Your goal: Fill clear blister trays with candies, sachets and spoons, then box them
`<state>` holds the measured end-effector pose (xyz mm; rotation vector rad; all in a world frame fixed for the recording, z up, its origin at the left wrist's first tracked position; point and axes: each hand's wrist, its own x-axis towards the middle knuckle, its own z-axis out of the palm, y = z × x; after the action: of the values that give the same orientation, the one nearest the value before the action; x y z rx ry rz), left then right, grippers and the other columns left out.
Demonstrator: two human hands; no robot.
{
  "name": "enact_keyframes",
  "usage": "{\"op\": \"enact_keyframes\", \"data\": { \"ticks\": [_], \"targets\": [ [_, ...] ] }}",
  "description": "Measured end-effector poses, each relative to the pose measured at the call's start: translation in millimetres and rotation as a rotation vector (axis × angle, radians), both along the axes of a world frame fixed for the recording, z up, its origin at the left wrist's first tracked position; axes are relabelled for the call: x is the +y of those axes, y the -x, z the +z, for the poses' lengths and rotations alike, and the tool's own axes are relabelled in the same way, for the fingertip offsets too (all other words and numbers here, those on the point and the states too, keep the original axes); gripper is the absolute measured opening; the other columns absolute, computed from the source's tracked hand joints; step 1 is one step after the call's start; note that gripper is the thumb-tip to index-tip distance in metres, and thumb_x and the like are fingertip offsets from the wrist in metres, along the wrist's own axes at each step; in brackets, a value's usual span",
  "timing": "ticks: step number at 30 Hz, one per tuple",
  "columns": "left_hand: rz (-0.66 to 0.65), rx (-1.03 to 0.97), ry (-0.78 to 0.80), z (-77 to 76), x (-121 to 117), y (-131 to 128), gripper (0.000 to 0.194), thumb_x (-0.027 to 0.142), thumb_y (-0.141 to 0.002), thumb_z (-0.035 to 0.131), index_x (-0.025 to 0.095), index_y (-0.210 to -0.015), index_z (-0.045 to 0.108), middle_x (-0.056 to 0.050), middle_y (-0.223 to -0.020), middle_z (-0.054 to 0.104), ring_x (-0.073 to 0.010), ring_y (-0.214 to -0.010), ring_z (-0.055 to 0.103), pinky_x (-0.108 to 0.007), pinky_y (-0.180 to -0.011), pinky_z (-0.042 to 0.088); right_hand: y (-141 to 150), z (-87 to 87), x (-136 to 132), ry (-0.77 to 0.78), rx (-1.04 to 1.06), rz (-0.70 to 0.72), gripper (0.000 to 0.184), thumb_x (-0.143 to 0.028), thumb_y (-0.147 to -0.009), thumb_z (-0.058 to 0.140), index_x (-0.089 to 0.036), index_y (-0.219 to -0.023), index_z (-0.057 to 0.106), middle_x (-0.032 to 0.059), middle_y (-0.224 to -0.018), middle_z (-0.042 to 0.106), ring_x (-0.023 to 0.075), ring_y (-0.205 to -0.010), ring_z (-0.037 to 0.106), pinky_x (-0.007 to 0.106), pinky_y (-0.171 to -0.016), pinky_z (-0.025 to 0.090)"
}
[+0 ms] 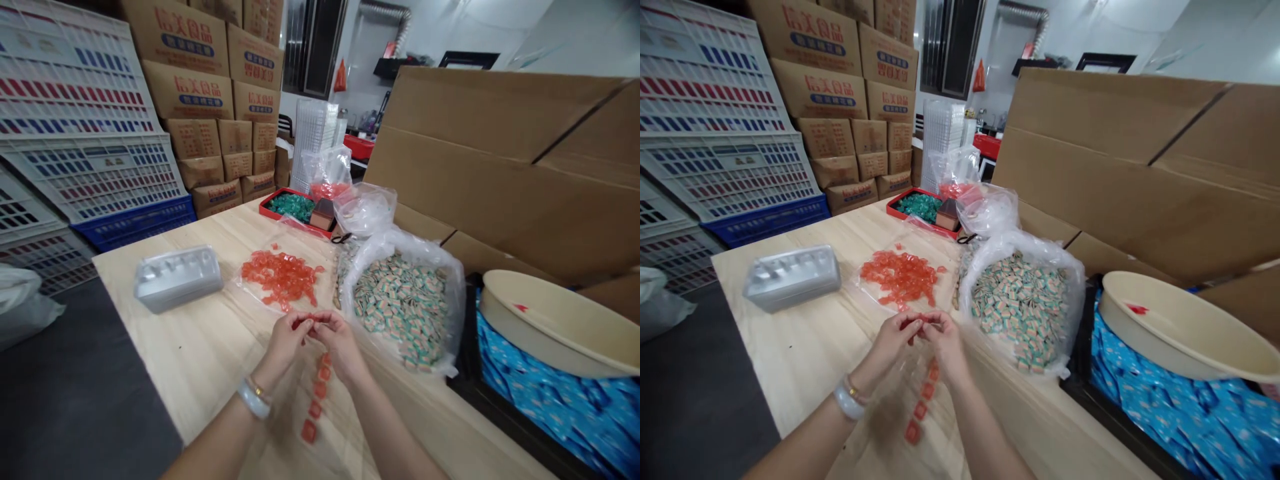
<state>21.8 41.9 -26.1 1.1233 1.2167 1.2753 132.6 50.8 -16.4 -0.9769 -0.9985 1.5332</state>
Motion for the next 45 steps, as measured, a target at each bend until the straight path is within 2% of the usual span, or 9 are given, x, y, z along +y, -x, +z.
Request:
{"op": "enact_keyframes", "data": {
  "ticks": [5,8,14,21,25,28,36,40,45],
  "targets": [
    [0.032,-0.01,0.048,-2.1,-35,-1,0.023,0.027,-0.067,0.053,0.012,-0.082,0.06,-0.003,-0.07,0.061,-0.0107,-0.054,0.049,-0.021,-0.048,0.036,-6,2.6,-36,0.029,-0.127,0.004,0.026,-0.034,-0.058,0.068,-0.014,-0.073,0.062,0.0031,-0.07,0.063,0.0128,-0.064,0.057,0.028,-0.065,0.045],
    [0.053,0.027,0.0,-0.5,-55,-2,0.02,0.026,-0.069,0.052,0.013,-0.083,0.058,-0.004,-0.075,0.061,-0.0123,-0.061,0.052,-0.022,-0.052,0.038,-11,7.7,-52,0.076,-0.124,0.047,0.031,-0.037,-0.057,0.069,-0.013,-0.075,0.061,0.0028,-0.069,0.062,0.0121,-0.062,0.057,0.027,-0.062,0.045],
    [-0.032,0.046,-0.048,6.5,-81,1,0.016,0.026,-0.071,0.051,0.015,-0.081,0.057,-0.003,-0.076,0.06,-0.0138,-0.066,0.053,-0.023,-0.057,0.04,-17,24.5,-74,0.157,-0.134,0.202,0.035,-0.037,-0.054,0.071,-0.012,-0.073,0.056,0.0012,-0.059,0.059,0.011,-0.054,0.056,0.025,-0.055,0.045],
    [-0.081,0.014,-0.056,10.0,-95,-6,0.012,0.026,-0.071,0.053,0.016,-0.077,0.053,0.0,-0.071,0.054,-0.0117,-0.062,0.049,-0.022,-0.054,0.038,-19,22.0,-90,0.073,-0.327,0.064,0.03,-0.037,-0.055,0.068,-0.014,-0.066,0.052,-0.0024,-0.052,0.055,0.0115,-0.047,0.055,0.024,-0.046,0.045],
    [-0.214,-0.111,-0.022,14.1,-99,-9,0.016,0.03,-0.072,0.053,0.015,-0.079,0.051,0.001,-0.067,0.051,-0.009,-0.055,0.045,-0.021,-0.051,0.036,-27,23.1,-96,0.076,-0.158,0.226,0.031,-0.037,-0.06,0.066,-0.016,-0.073,0.048,-0.0023,-0.06,0.057,0.0114,-0.051,0.058,0.027,-0.052,0.048],
    [-0.285,-0.181,-0.001,16.1,-100,-10,0.018,0.032,-0.072,0.054,0.015,-0.077,0.048,0.002,-0.064,0.049,-0.0083,-0.053,0.043,-0.021,-0.051,0.035,-34,25.3,-99,0.063,-0.121,0.265,0.031,-0.035,-0.06,0.067,-0.015,-0.073,0.047,-0.0018,-0.061,0.058,0.0108,-0.052,0.059,0.025,-0.051,0.048],
    [-0.381,-0.365,0.04,15.5,-106,-19,0.026,0.027,-0.061,0.064,0.017,-0.062,0.041,0.004,-0.062,0.045,-0.0054,-0.048,0.037,-0.019,-0.045,0.026,-42,21.5,-104,0.148,0.089,0.416,0.025,-0.025,-0.057,0.068,-0.015,-0.06,0.045,-0.004,-0.047,0.053,0.0065,-0.032,0.047,0.016,-0.033,0.038],
    [-0.337,-0.52,0.123,16.6,-110,-29,0.031,0.026,-0.057,0.068,0.017,-0.059,0.038,0.005,-0.058,0.045,-0.0049,-0.047,0.036,-0.019,-0.044,0.022,-45,14.9,-110,0.253,0.257,0.385,0.019,-0.024,-0.058,0.064,-0.015,-0.058,0.048,-0.0056,-0.044,0.048,0.0047,-0.031,0.043,0.015,-0.031,0.035],
    [-0.353,-0.522,0.305,14.4,-116,-35,0.029,0.034,-0.059,0.068,0.016,-0.072,0.049,0.003,-0.059,0.049,-0.0041,-0.045,0.037,-0.018,-0.044,0.022,-48,4.4,-117,0.325,0.318,0.201,0.02,-0.026,-0.057,0.064,-0.016,-0.056,0.046,-0.0075,-0.043,0.042,0.0035,-0.033,0.039,0.015,-0.033,0.032]
  ]
}}
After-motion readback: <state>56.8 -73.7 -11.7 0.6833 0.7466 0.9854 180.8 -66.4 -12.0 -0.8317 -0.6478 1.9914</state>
